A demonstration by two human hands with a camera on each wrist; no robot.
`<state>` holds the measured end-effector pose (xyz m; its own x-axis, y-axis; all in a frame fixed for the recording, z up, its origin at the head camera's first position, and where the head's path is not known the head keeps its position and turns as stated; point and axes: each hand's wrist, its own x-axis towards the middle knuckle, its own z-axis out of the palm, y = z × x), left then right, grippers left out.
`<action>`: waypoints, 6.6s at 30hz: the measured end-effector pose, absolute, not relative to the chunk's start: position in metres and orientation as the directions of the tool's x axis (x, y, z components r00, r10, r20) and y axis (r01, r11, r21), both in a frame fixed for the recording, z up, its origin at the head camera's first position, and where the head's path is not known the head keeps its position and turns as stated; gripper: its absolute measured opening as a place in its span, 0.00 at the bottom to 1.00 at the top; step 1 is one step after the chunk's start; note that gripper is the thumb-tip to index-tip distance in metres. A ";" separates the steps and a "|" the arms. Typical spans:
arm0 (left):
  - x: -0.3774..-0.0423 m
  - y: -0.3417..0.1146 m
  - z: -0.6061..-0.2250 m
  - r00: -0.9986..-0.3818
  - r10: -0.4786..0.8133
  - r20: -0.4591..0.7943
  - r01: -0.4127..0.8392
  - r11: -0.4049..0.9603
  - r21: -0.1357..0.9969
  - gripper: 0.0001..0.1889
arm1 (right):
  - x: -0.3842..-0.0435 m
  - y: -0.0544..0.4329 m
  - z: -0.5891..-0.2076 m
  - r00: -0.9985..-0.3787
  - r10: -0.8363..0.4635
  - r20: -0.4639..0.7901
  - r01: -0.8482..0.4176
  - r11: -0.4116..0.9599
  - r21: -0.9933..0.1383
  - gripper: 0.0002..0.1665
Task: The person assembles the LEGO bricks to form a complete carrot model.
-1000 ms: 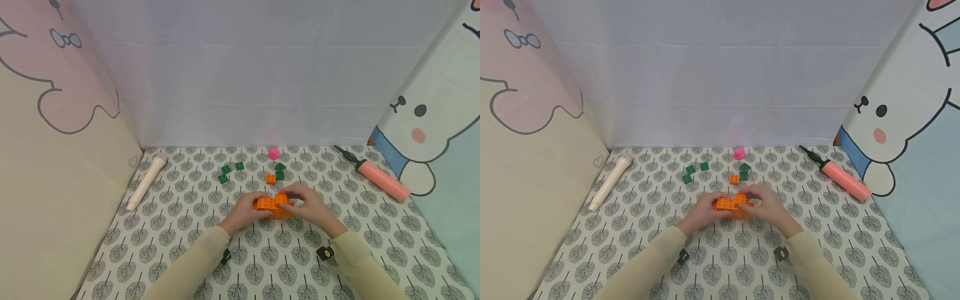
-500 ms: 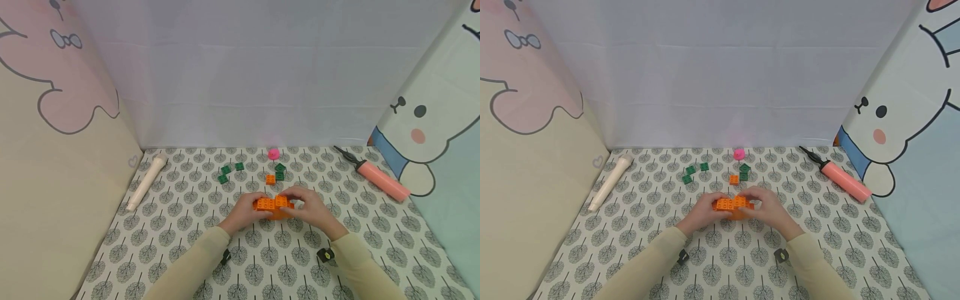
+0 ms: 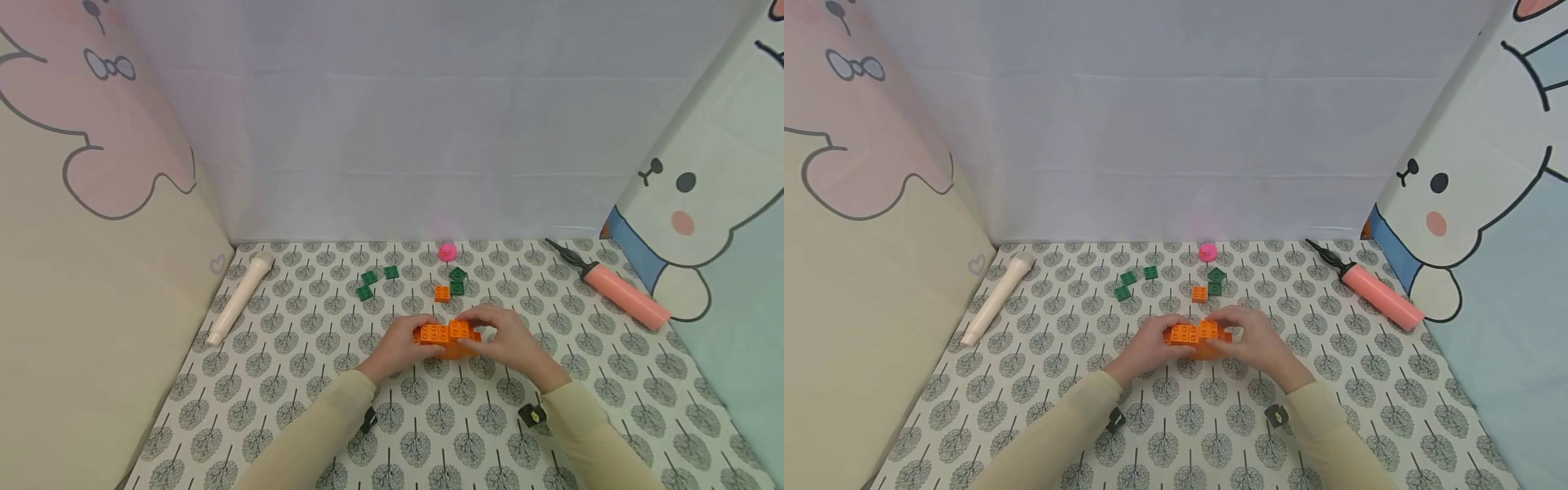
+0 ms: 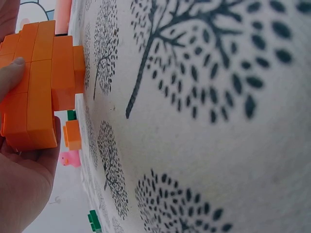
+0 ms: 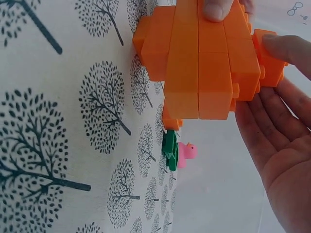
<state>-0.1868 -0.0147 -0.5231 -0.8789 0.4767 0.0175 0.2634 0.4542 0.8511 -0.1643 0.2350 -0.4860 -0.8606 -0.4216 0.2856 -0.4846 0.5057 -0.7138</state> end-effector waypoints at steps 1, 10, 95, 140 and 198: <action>-0.187 -0.015 -0.523 -0.879 0.477 0.018 0.264 0.456 0.850 0.23 | -0.164 0.235 -0.486 -0.860 -0.421 0.288 -0.487 0.512 -0.708 0.21; -0.186 -0.015 -0.523 -0.877 0.480 0.015 0.262 0.452 0.853 0.24 | -0.163 0.234 -0.487 -0.854 -0.420 0.307 -0.507 0.539 -0.673 0.21; -0.194 -0.015 -0.521 -0.843 0.537 -0.013 0.293 0.480 0.827 0.24 | -0.161 0.225 -0.498 -0.915 -0.345 0.210 -0.378 0.547 -0.746 0.17; -0.263 -0.008 -0.522 -0.857 0.515 0.004 0.307 0.505 0.807 0.21 | -0.159 0.226 -0.497 -0.919 -0.349 0.182 -0.358 0.552 -0.753 0.17; -0.264 -0.005 -0.536 -0.837 0.547 0.000 0.397 0.606 0.690 0.18 | -0.159 0.224 -0.497 -0.921 -0.346 0.179 -0.358 0.572 -0.738 0.20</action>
<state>-0.2643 -0.0047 -0.5356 -0.8369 0.5474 0.0003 0.3965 0.6058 0.6898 -0.1594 0.2240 -0.4970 -0.9209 -0.3462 0.1789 -0.3583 0.5719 -0.7379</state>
